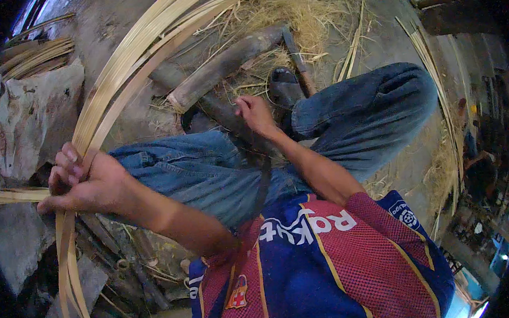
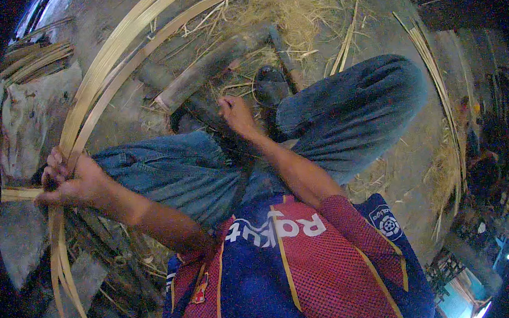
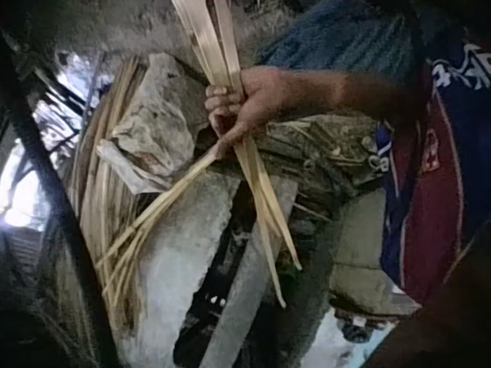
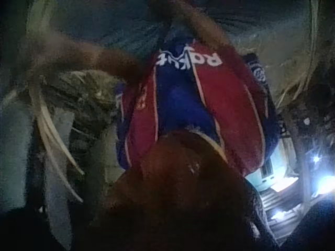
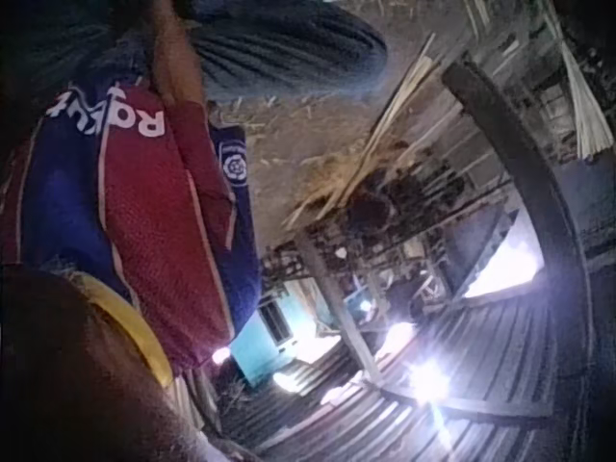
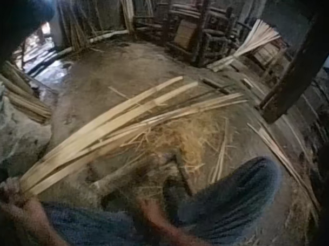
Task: The person sits on the floor and uses a knife to split long bamboo strips into thinner pieces. They repeatedly position the strip against a fixed blade and push it through to separate layers, then set the finished strips aside.
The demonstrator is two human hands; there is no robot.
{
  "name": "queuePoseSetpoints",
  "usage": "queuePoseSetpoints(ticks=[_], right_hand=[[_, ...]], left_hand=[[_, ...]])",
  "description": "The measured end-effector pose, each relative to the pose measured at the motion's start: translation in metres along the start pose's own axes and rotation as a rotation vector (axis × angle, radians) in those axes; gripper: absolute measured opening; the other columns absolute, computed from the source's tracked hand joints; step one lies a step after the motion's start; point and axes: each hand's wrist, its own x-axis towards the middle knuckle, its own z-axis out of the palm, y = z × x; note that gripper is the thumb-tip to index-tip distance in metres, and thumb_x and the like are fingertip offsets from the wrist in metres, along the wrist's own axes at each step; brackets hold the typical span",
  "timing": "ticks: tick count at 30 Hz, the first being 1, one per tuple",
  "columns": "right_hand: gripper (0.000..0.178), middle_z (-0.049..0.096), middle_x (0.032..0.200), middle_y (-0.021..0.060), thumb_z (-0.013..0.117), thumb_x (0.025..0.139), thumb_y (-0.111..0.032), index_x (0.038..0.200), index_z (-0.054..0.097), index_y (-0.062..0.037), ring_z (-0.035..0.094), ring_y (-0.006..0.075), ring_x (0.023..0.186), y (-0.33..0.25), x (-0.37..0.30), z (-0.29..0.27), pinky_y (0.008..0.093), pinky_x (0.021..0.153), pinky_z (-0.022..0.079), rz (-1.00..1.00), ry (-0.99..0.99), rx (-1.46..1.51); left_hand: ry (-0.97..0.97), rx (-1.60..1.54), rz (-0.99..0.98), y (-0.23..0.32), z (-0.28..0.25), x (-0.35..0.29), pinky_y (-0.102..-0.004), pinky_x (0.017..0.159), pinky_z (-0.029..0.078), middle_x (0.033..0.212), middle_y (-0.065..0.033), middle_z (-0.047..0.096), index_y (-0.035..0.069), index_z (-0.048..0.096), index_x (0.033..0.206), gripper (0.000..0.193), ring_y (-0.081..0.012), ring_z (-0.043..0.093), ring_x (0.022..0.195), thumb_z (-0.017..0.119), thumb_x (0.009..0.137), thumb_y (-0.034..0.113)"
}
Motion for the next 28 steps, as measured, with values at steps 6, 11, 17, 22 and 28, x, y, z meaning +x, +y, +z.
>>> queuePoseSetpoints(ticks=[6, 11, 17, 22, 28], right_hand=[[0.030, 0.063, 0.066, 0.0086, 0.060, 0.096, -0.029, 0.094, 0.069, -0.0003, 0.063, 0.0176, 0.060, -0.083, 0.046, -0.078, 0.0339, 0.059, 0.050, -0.266, 0.534, -0.187], [0.030, 0.071, 0.096, 0.0183, 0.064, 0.089, -0.034, 0.095, 0.072, -0.0055, 0.068, 0.0354, 0.090, 0.032, 0.045, -0.080, 0.0473, 0.073, 0.054, 0.081, 0.254, -0.790], [0.025, 0.066, 0.113, 0.0163, 0.067, 0.085, -0.029, 0.097, 0.072, -0.0071, 0.067, 0.0378, 0.096, 0.057, 0.028, -0.049, 0.0514, 0.079, 0.053, 0.184, 0.063, -1.047], [0.017, 0.070, 0.097, 0.0111, 0.069, 0.086, -0.021, 0.094, 0.072, -0.0066, 0.069, 0.0306, 0.092, -0.011, 0.034, -0.058, 0.0446, 0.076, 0.056, 0.130, 0.143, -0.510], [0.030, 0.072, 0.104, 0.0127, 0.067, 0.090, -0.035, 0.112, 0.070, -0.0134, 0.068, 0.0261, 0.099, -0.133, 0.038, -0.116, 0.0337, 0.091, 0.048, -0.113, 0.097, 0.475]], left_hand=[[0.016, 0.056, 0.008, 0.013, 0.000, -0.007, -0.0273, 0.057, 0.031, 0.056, 0.0026, 0.026, 0.015, 0.045, 0.063, 0.057, -0.0137, 0.031, 0.056, 0.047, 0.095, 0.062], [0.160, 0.102, 0.047, 0.005, 0.020, -0.011, -0.0266, 0.056, 0.032, 0.056, 0.0028, 0.025, 0.014, 0.044, 0.063, 0.058, -0.0136, 0.032, 0.056, 0.047, 0.095, 0.062], [0.132, 0.155, 0.063, 0.002, 0.021, -0.010, -0.0264, 0.057, 0.032, 0.056, 0.0035, 0.025, 0.014, 0.041, 0.064, 0.058, -0.0133, 0.031, 0.057, 0.046, 0.096, 0.062], [0.138, 0.133, 0.053, 0.004, 0.022, -0.012, -0.0260, 0.057, 0.031, 0.056, 0.0042, 0.026, 0.015, 0.041, 0.065, 0.057, -0.0128, 0.030, 0.056, 0.046, 0.095, 0.063], [0.145, 0.140, 0.052, 0.007, 0.016, -0.003, -0.0262, 0.057, 0.033, 0.055, 0.0034, 0.027, 0.014, 0.043, 0.067, 0.058, -0.0127, 0.033, 0.054, 0.051, 0.092, 0.066]])
